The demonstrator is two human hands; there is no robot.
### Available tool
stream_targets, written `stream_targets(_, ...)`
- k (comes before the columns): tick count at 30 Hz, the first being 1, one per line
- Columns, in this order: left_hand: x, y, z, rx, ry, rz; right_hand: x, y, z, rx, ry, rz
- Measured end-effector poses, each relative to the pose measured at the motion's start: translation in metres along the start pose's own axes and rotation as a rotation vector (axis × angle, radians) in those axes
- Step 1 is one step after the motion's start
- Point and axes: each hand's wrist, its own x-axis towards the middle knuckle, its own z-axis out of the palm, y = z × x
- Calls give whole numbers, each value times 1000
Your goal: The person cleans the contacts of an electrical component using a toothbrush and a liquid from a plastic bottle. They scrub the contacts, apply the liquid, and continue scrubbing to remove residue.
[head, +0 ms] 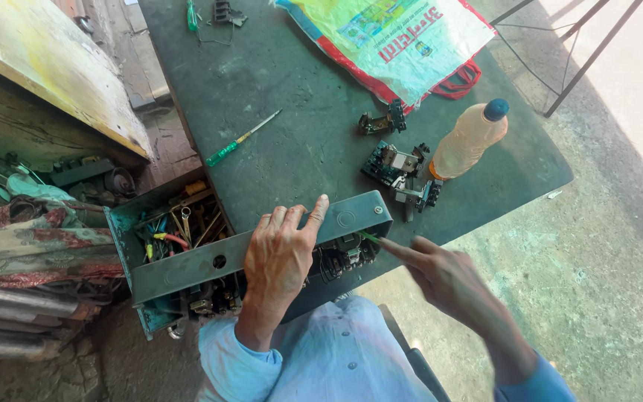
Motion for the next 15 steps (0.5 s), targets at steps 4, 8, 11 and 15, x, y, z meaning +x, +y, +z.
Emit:
stream_targets(4,1,-1,-1,25,22,-2,-3,6,1,42,58,-7)
stream_targets(8,4,-1,-5,21,-4,31,0,6,4,-80,28,18)
stream_targets(11,3,-1,-5,22,-41,17,3,1,5,5,67,48)
stream_targets(15,2,2,-6,13,-13,13,3,-12,1,-120,74,-43)
